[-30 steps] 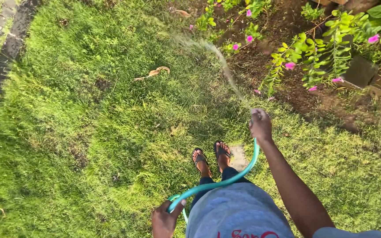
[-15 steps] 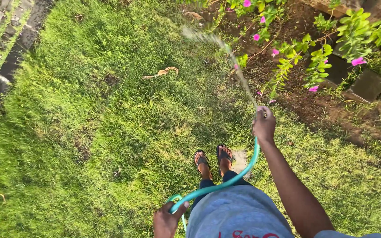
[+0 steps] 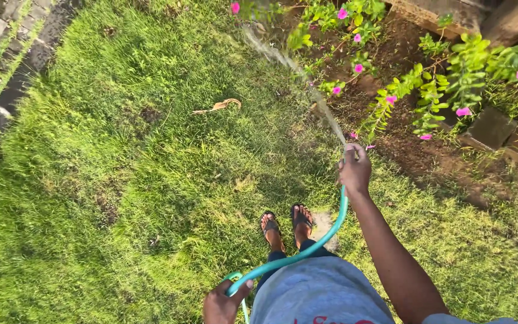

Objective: Watering garden plants, flowers, and the lawn using a hose.

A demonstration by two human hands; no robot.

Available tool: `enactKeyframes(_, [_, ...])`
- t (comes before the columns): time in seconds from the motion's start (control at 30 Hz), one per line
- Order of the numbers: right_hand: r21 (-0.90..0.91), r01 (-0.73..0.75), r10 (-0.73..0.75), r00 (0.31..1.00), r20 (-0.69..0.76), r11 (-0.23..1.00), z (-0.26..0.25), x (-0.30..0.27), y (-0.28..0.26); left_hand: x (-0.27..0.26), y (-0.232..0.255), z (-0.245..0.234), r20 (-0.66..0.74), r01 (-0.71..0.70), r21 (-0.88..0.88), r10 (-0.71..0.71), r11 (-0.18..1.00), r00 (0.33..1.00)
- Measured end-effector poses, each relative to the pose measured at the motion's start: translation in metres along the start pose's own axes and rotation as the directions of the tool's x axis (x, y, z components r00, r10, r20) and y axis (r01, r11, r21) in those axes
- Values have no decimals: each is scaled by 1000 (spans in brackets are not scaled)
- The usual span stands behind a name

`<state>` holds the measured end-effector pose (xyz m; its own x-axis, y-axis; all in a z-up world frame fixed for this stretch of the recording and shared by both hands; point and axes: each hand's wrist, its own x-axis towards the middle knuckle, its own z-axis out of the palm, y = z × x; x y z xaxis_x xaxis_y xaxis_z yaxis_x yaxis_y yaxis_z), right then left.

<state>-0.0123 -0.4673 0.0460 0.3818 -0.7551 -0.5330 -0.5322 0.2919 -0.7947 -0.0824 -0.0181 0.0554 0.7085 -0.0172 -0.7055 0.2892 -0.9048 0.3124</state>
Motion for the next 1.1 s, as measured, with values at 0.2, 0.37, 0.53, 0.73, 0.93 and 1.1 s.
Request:
enactKeyframes(0.2, [85, -3, -9, 991, 136, 996, 4, -3, 1, -7, 22, -13, 55, 121, -19, -120, 992, 991])
enactKeyframes(0.37, [25, 25, -27, 996, 81, 999, 7, -11, -8, -9, 18, -12, 62, 128, 18, -129, 992, 990])
enactKeyframes(0.53, [95, 33, -45, 991, 125, 995, 8, -15, -19, -3, 9, -3, 35, 38, -14, -38, 999, 999])
enactKeyframes(0.73, [133, 28, -53, 980, 193, 991, 7, -23, -39, -3, 7, -1, 18, 15, 13, -15, 1000, 1000])
enactKeyframes(0.93, [222, 74, -119, 973, 197, 972, 11, -28, -56, -9, 16, -6, 22, 27, -3, -27, 1000, 999])
enactKeyframes(1.1, [286, 71, -127, 975, 181, 956, 14, -36, -79, -12, 20, -9, 23, 41, -25, -40, 999, 999])
